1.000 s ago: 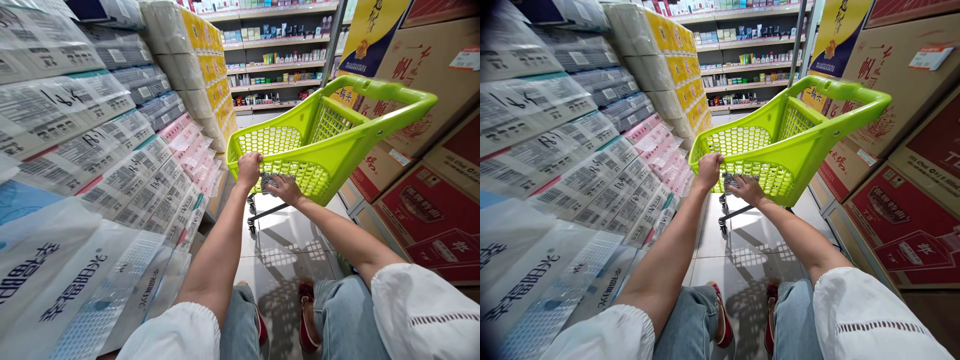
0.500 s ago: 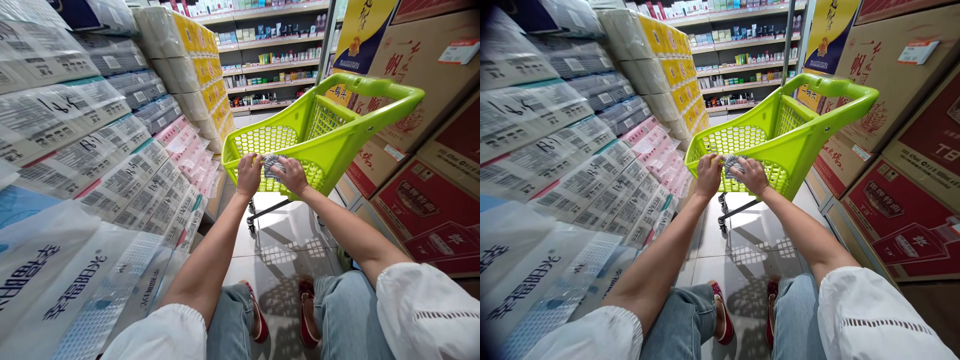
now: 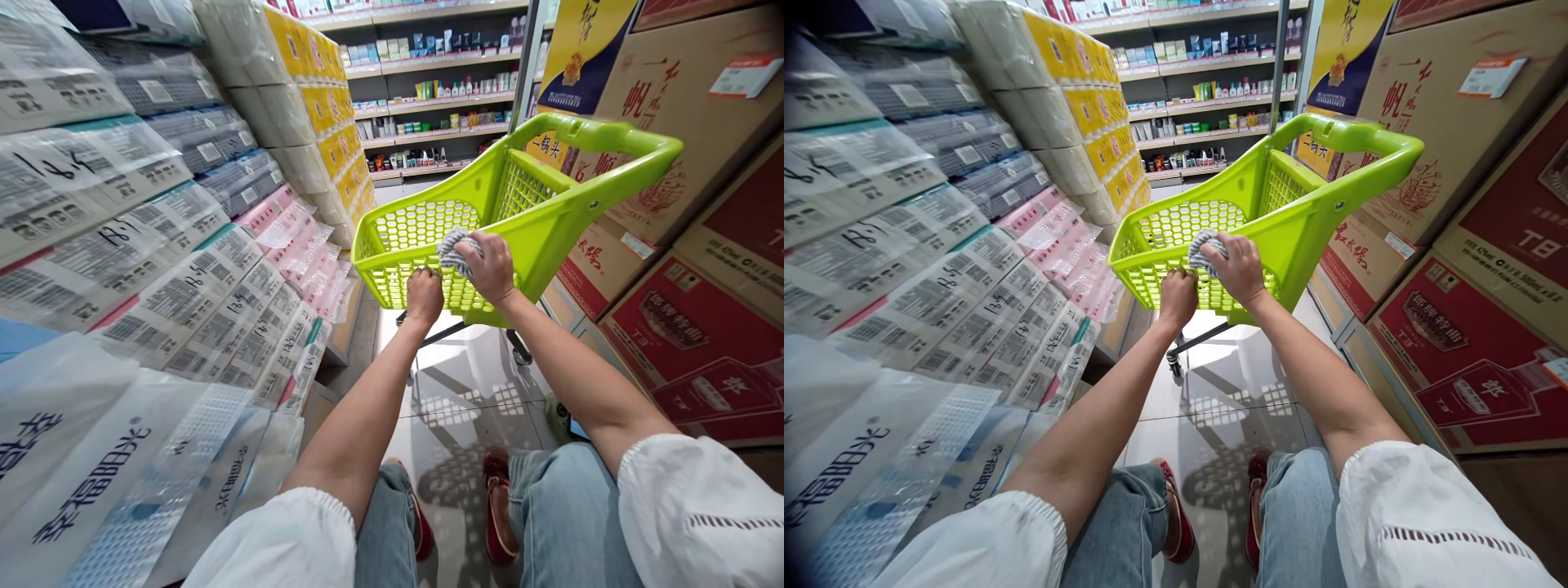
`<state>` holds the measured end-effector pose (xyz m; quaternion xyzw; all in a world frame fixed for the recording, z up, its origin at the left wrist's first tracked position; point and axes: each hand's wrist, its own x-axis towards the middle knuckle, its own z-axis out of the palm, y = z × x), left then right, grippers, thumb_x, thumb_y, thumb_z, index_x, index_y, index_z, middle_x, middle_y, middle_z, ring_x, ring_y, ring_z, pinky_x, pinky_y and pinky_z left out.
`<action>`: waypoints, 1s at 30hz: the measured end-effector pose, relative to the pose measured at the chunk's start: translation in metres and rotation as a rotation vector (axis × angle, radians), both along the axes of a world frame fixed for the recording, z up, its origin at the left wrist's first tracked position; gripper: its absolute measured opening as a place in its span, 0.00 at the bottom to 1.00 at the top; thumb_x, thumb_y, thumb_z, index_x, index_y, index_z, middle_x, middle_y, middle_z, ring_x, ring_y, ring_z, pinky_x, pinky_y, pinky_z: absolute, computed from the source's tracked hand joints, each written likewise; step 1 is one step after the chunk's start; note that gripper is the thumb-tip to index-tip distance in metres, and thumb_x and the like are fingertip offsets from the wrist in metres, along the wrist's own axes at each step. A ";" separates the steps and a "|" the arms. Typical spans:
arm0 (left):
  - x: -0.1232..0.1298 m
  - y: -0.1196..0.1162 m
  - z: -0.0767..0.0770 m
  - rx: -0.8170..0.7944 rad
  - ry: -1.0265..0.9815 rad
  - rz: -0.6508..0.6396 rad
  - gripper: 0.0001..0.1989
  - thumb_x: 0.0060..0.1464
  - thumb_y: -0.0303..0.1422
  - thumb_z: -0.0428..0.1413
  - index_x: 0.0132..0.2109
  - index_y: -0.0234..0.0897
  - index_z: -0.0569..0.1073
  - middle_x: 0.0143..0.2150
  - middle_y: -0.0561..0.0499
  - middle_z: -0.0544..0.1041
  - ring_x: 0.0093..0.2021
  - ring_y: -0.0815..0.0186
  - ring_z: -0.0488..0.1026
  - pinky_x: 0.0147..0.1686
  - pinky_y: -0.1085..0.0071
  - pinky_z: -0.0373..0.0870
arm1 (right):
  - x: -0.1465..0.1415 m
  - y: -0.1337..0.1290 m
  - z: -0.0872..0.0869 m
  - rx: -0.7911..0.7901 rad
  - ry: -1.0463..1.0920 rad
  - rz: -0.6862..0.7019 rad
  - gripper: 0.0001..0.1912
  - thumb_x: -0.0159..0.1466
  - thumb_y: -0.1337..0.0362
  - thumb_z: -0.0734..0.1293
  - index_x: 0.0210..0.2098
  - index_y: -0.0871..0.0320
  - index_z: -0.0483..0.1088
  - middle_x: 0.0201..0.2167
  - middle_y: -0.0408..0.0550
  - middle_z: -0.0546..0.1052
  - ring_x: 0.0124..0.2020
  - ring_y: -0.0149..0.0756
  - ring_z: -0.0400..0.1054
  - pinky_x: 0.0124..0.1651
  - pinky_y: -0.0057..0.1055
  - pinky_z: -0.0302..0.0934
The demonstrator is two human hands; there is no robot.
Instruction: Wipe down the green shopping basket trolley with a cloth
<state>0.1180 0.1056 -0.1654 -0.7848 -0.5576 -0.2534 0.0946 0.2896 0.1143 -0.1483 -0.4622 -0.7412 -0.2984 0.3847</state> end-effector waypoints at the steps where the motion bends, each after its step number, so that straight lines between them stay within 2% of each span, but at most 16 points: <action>1: 0.001 0.001 0.000 -0.010 -0.022 0.002 0.16 0.59 0.25 0.43 0.42 0.34 0.75 0.42 0.36 0.74 0.48 0.49 0.68 0.46 0.53 0.64 | 0.000 0.002 0.002 0.009 0.013 -0.005 0.16 0.69 0.62 0.57 0.52 0.50 0.70 0.55 0.53 0.69 0.51 0.44 0.60 0.51 0.41 0.54; 4: 0.001 0.005 -0.001 -0.030 -0.083 -0.011 0.16 0.58 0.24 0.44 0.39 0.34 0.77 0.41 0.36 0.74 0.48 0.49 0.68 0.47 0.53 0.64 | -0.003 0.005 -0.013 -0.018 -0.026 0.013 0.16 0.69 0.62 0.58 0.52 0.48 0.71 0.55 0.52 0.69 0.50 0.43 0.61 0.51 0.40 0.55; 9: -0.005 0.011 0.000 -0.004 -0.083 -0.058 0.15 0.56 0.23 0.45 0.36 0.35 0.77 0.37 0.39 0.75 0.46 0.53 0.69 0.45 0.58 0.66 | -0.004 -0.003 -0.068 -0.165 -0.195 0.072 0.16 0.68 0.63 0.59 0.52 0.44 0.70 0.54 0.50 0.71 0.45 0.41 0.62 0.46 0.39 0.54; 12: -0.005 0.012 0.000 0.004 -0.083 -0.050 0.16 0.59 0.26 0.44 0.38 0.34 0.77 0.37 0.38 0.75 0.46 0.54 0.70 0.46 0.58 0.65 | 0.000 -0.011 -0.088 -0.217 -0.318 0.118 0.15 0.68 0.64 0.59 0.51 0.46 0.71 0.52 0.51 0.72 0.44 0.40 0.62 0.44 0.37 0.54; 15: -0.003 0.011 0.000 -0.016 -0.096 -0.049 0.16 0.61 0.29 0.44 0.38 0.33 0.77 0.38 0.37 0.75 0.46 0.53 0.69 0.46 0.58 0.64 | 0.003 -0.012 -0.080 -0.208 -0.331 0.118 0.15 0.69 0.64 0.58 0.50 0.46 0.71 0.52 0.50 0.73 0.44 0.40 0.62 0.44 0.37 0.54; 19: -0.002 0.011 0.000 -0.010 -0.039 -0.032 0.15 0.60 0.25 0.45 0.37 0.32 0.77 0.37 0.38 0.76 0.45 0.54 0.69 0.44 0.60 0.64 | 0.008 -0.004 -0.032 -0.145 -0.153 -0.002 0.16 0.69 0.64 0.58 0.53 0.45 0.69 0.54 0.50 0.70 0.47 0.41 0.61 0.48 0.38 0.54; 21: -0.002 0.012 -0.001 0.019 -0.013 -0.028 0.15 0.61 0.27 0.44 0.38 0.32 0.77 0.37 0.39 0.76 0.44 0.55 0.69 0.44 0.61 0.64 | 0.009 0.000 -0.009 -0.074 -0.049 -0.074 0.16 0.69 0.63 0.57 0.54 0.47 0.69 0.56 0.51 0.68 0.51 0.43 0.60 0.50 0.40 0.53; 23: -0.002 0.012 -0.002 0.037 -0.023 -0.031 0.16 0.62 0.30 0.45 0.38 0.32 0.77 0.37 0.39 0.76 0.44 0.55 0.69 0.44 0.61 0.64 | 0.009 0.002 0.000 -0.037 -0.004 -0.100 0.16 0.70 0.63 0.57 0.54 0.48 0.69 0.57 0.52 0.68 0.52 0.44 0.60 0.51 0.41 0.53; 24: -0.002 0.012 -0.002 0.036 -0.034 -0.031 0.15 0.62 0.30 0.45 0.38 0.32 0.77 0.37 0.39 0.76 0.44 0.56 0.69 0.44 0.61 0.64 | 0.008 0.002 -0.001 -0.041 -0.007 -0.095 0.16 0.70 0.63 0.57 0.54 0.48 0.69 0.57 0.51 0.68 0.52 0.44 0.60 0.51 0.40 0.53; 26: -0.001 0.013 -0.002 0.026 -0.045 -0.025 0.14 0.61 0.28 0.46 0.36 0.32 0.77 0.36 0.40 0.76 0.44 0.56 0.69 0.44 0.62 0.64 | 0.005 0.001 -0.015 -0.089 -0.051 -0.061 0.16 0.70 0.62 0.57 0.53 0.46 0.69 0.56 0.50 0.69 0.49 0.42 0.61 0.49 0.39 0.54; 30: -0.001 0.014 -0.002 0.035 -0.006 0.005 0.14 0.60 0.26 0.46 0.36 0.32 0.77 0.36 0.40 0.76 0.42 0.57 0.70 0.43 0.62 0.64 | 0.002 -0.007 -0.065 -0.208 -0.204 0.019 0.16 0.69 0.63 0.58 0.53 0.43 0.69 0.55 0.49 0.70 0.45 0.40 0.62 0.45 0.37 0.53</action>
